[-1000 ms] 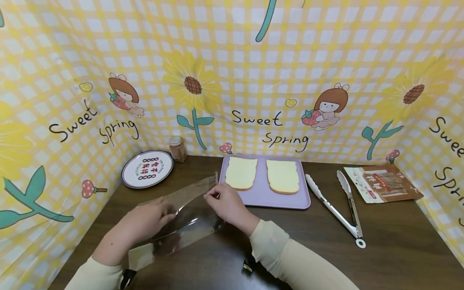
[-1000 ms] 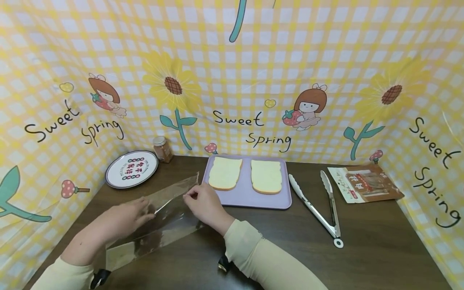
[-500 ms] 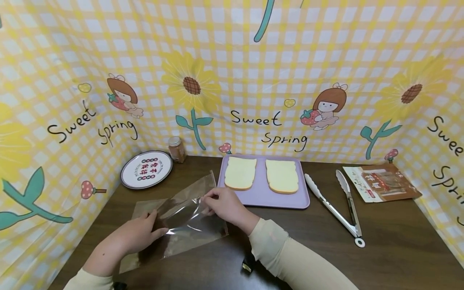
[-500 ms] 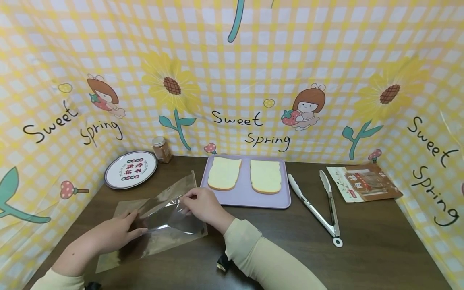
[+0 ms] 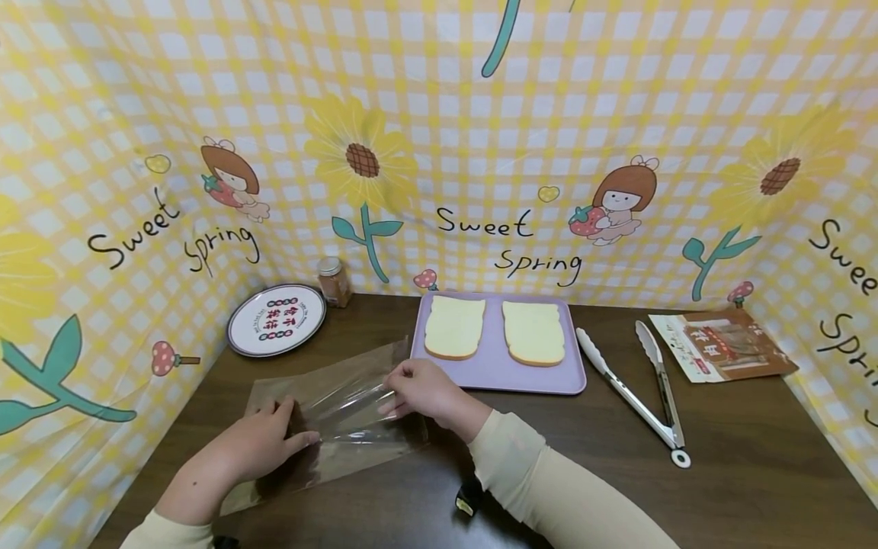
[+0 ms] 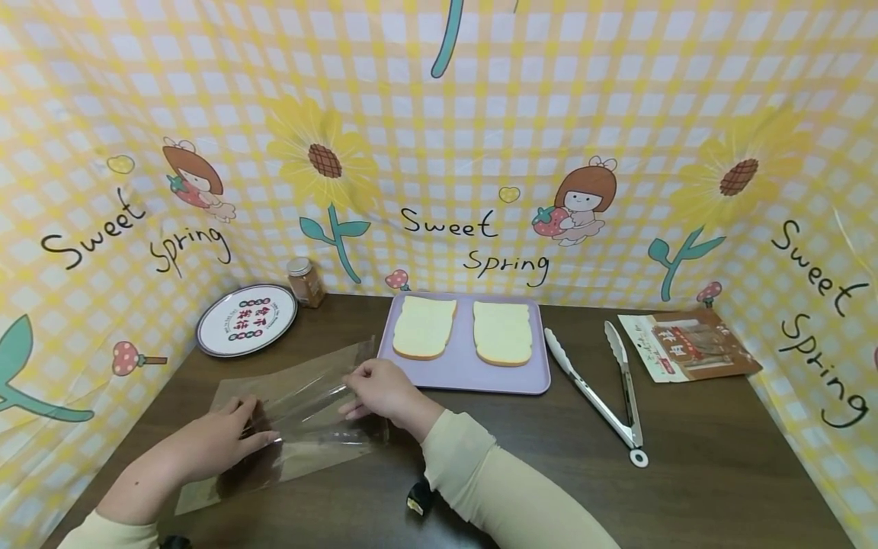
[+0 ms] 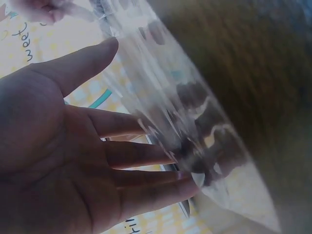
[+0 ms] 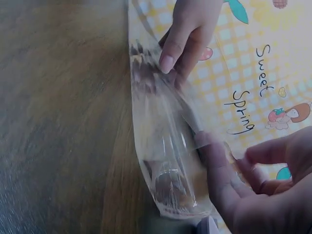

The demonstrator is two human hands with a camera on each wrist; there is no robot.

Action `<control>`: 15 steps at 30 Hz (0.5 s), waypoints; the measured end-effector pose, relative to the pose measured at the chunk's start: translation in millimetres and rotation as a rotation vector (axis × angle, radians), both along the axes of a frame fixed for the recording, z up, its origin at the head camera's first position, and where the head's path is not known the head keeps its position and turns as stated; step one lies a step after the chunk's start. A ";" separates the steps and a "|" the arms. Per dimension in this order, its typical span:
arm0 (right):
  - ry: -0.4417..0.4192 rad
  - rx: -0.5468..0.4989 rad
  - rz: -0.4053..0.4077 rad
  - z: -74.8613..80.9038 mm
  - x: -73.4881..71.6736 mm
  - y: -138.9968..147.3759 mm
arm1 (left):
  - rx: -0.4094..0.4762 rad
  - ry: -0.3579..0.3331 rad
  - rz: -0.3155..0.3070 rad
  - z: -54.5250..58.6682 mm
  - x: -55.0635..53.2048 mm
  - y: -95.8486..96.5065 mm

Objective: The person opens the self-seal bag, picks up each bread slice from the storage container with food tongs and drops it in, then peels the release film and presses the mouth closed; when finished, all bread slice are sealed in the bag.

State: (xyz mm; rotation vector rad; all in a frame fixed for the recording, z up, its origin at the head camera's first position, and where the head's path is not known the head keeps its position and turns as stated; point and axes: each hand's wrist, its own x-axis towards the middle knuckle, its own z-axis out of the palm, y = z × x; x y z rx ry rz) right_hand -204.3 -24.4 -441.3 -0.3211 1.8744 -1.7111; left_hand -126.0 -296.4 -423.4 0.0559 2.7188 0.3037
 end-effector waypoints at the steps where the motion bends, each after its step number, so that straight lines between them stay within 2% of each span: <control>1: 0.007 -0.016 0.000 0.0 -0.4 -1.2 | 0.000 0.004 0.000 0.8 0.1 -0.2; 5: -0.033 -0.130 0.045 -0.9 -4.5 -5.3 | 0.005 0.016 -0.003 3.3 -0.3 -1.0; 12: -0.164 -0.262 0.223 -7.5 -14.7 -9.1 | 0.045 0.033 -0.034 0.2 0.5 -2.4; 15: -0.222 -0.289 0.236 -13.2 -16.1 -11.5 | 0.063 0.023 -0.025 -1.4 0.0 -1.8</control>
